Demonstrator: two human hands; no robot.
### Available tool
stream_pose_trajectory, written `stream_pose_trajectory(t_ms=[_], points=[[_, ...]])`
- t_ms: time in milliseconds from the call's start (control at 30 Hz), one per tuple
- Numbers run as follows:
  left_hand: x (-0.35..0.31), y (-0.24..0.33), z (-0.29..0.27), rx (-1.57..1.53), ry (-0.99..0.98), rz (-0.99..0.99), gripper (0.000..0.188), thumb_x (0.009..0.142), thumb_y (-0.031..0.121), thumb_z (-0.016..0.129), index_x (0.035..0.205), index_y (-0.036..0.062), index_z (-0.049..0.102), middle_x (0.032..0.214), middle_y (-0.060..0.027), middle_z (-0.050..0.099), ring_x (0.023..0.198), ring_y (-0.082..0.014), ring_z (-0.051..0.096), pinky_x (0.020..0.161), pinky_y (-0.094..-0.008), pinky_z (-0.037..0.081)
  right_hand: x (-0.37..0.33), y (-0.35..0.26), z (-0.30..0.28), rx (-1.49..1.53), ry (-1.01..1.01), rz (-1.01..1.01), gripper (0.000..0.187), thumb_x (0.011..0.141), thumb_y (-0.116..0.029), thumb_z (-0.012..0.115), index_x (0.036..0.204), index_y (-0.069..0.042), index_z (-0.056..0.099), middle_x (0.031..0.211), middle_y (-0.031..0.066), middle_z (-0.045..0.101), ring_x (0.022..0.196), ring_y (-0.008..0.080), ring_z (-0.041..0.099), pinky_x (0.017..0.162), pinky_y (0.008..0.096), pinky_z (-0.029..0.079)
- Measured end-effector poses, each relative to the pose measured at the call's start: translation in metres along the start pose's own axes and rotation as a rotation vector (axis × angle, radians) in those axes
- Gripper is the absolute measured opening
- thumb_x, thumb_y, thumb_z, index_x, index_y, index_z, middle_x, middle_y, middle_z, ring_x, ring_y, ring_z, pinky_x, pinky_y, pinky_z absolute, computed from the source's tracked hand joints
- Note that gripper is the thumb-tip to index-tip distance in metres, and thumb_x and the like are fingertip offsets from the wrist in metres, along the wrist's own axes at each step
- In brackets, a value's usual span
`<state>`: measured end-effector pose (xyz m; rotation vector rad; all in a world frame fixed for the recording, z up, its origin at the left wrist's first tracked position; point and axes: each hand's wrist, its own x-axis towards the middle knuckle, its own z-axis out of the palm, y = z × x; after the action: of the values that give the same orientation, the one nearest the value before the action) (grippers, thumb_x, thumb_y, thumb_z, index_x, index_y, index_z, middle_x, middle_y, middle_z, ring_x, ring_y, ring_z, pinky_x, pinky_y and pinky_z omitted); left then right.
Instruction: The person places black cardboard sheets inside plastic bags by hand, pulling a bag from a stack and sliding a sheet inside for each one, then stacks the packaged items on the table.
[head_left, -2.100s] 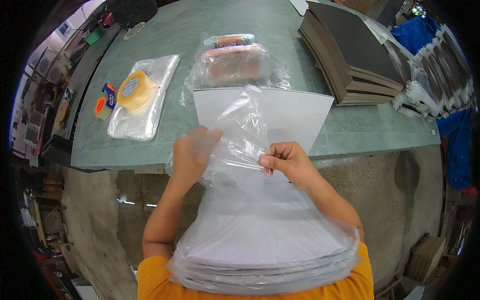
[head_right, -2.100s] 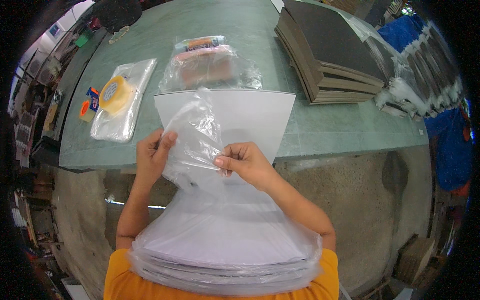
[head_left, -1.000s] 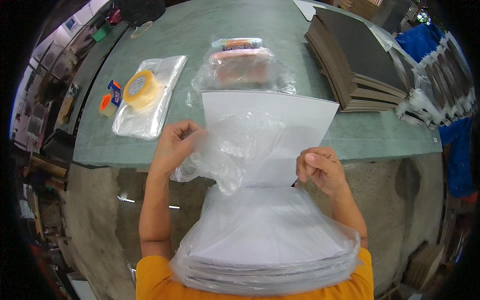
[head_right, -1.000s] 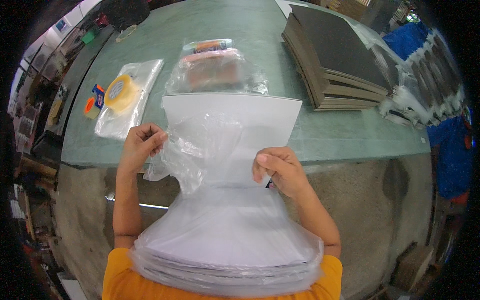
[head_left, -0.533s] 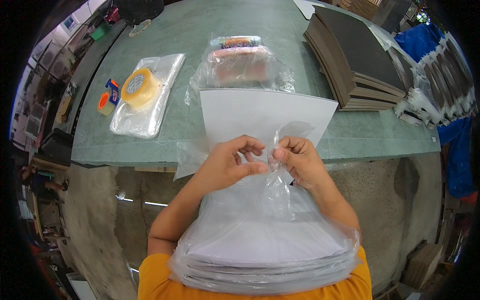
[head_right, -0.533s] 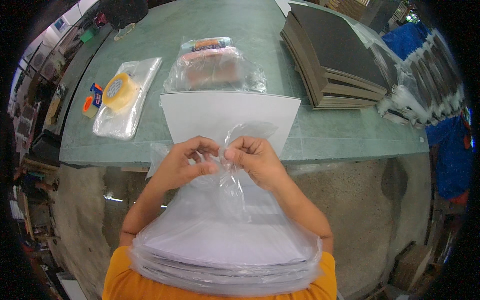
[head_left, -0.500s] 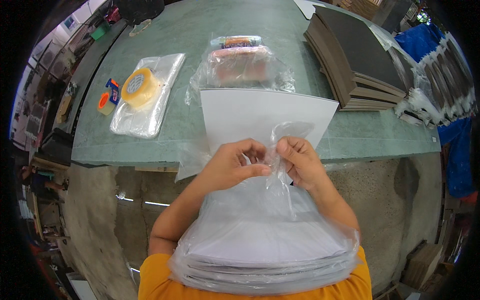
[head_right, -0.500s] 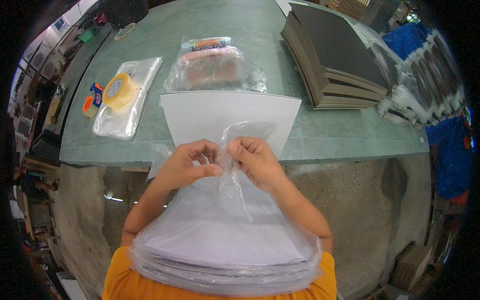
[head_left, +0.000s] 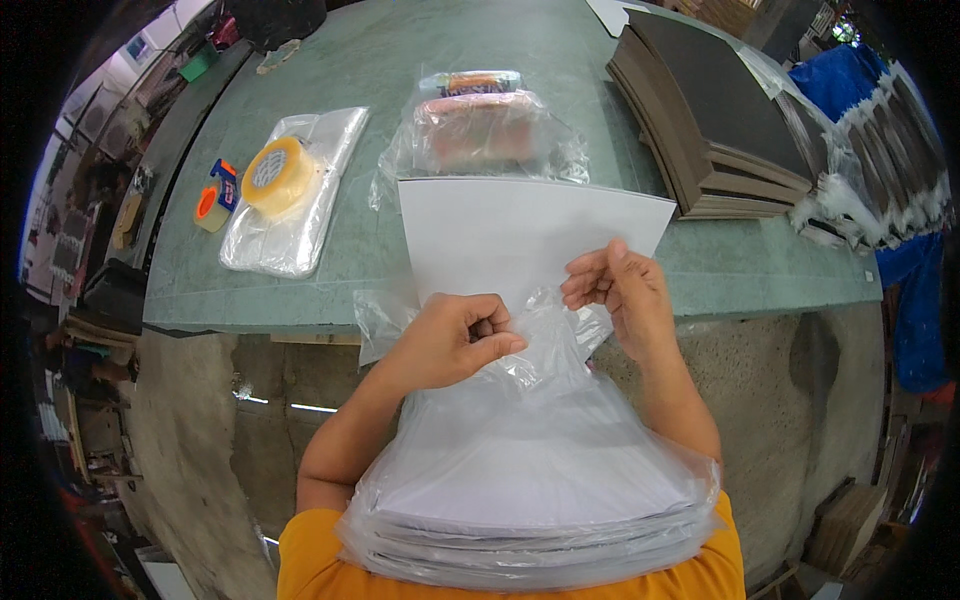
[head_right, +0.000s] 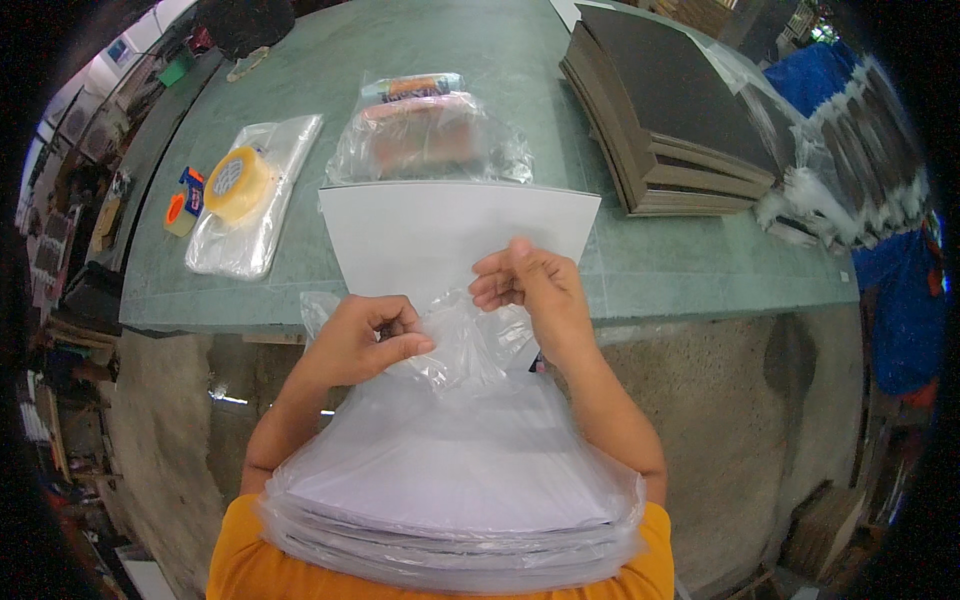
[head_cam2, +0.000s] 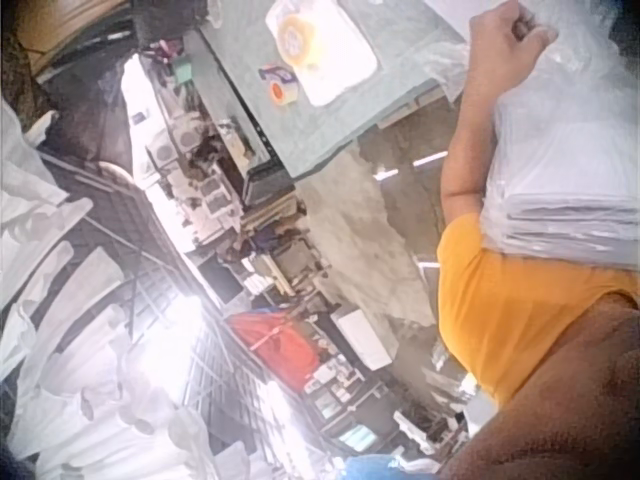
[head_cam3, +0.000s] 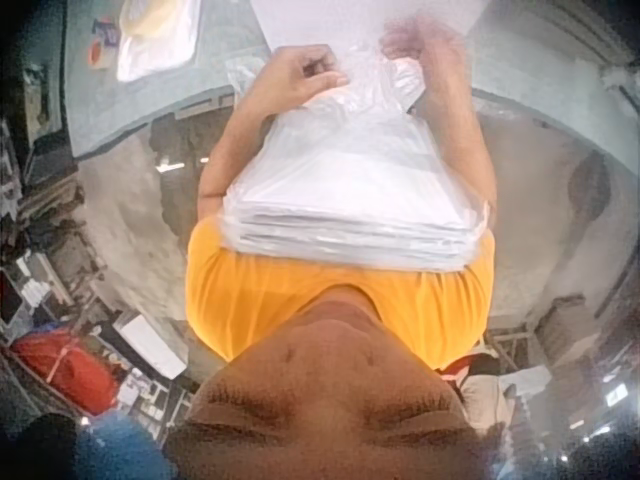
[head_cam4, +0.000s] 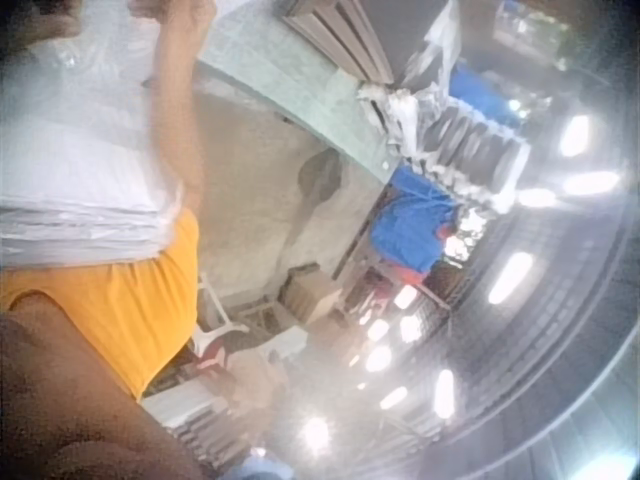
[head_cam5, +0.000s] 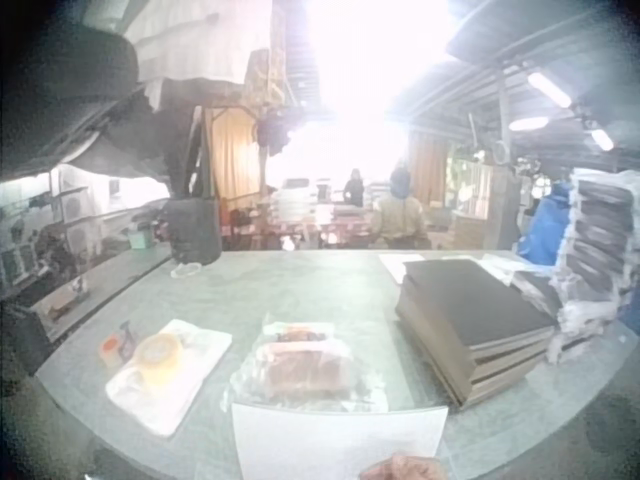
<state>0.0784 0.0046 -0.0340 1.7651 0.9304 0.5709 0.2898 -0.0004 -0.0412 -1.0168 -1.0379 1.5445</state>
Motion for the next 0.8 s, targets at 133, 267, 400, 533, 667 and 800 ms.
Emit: stream_pose_trajectory(t_ms=[133,267,400,533,667,800], points=[[0.001,0.000,-0.001,-0.019,0.022,0.012,0.020,0.074,0.015,0.064,0.067,0.0003,0.052,0.053,0.0005,0.047,0.048,-0.0051,0.039,0.043,-0.0211,0.033,-0.011,0.009,0.005,-0.327,-0.189,0.071,0.023,0.076,-0.018,0.062,0.083,0.004,0.060,0.069,0.0076,0.060,0.062,0.0096,0.055,0.058,0.0220,0.044],[0.003,0.007,0.001,-0.041,0.259,0.028,0.019,0.074,0.015,0.065,0.068,0.0010,0.053,0.056,0.0009,0.048,0.051,-0.0048,0.040,0.046,-0.0198,0.034,-0.012,-0.007,-0.002,-0.422,-0.165,0.270,0.018,0.070,-0.015,0.067,0.074,0.001,0.060,0.066,0.0047,0.059,0.059,0.0084,0.053,0.054,0.0204,0.042],[-0.003,0.016,-0.007,-0.062,0.135,-0.043,0.013,0.073,0.011,0.065,0.074,0.0029,0.055,0.064,0.0022,0.051,0.060,-0.0034,0.044,0.052,-0.0183,0.036,-0.012,0.011,0.005,0.068,-0.154,0.065,0.020,0.078,-0.019,0.060,0.068,-0.003,0.055,0.059,0.0020,0.053,0.054,0.0066,0.048,0.048,0.0200,0.038],[0.006,0.021,0.021,-0.399,0.100,0.094,0.015,0.073,0.014,0.065,0.074,0.0033,0.055,0.063,0.0027,0.050,0.057,-0.0031,0.043,0.050,-0.0190,0.036,-0.008,0.021,0.014,0.170,-0.123,0.039,0.027,0.082,-0.022,0.055,0.063,-0.004,0.051,0.058,0.0018,0.051,0.054,0.0074,0.047,0.049,0.0223,0.038],[-0.002,-0.005,-0.036,-0.139,0.406,-0.283,0.015,0.076,0.013,0.059,0.072,0.0005,0.053,0.063,0.0020,0.050,0.058,-0.0067,0.044,0.055,-0.0201,0.038,-0.016,-0.001,0.005,0.484,-0.222,0.031,0.028,0.082,-0.022,0.054,0.062,-0.003,0.050,0.059,0.0027,0.051,0.054,0.0101,0.046,0.051,0.0240,0.039],[-0.004,0.001,-0.062,0.171,1.007,0.399,0.015,0.075,0.015,0.058,0.087,0.0083,0.052,0.084,-0.0050,0.054,0.076,-0.0135,0.049,0.073,-0.0271,0.038,-0.027,-0.004,-0.002,-0.139,-0.130,-0.028,0.021,0.081,-0.019,0.056,0.070,-0.001,0.053,0.069,0.0036,0.052,0.064,0.0137,0.049,0.055,0.0245,0.041]])
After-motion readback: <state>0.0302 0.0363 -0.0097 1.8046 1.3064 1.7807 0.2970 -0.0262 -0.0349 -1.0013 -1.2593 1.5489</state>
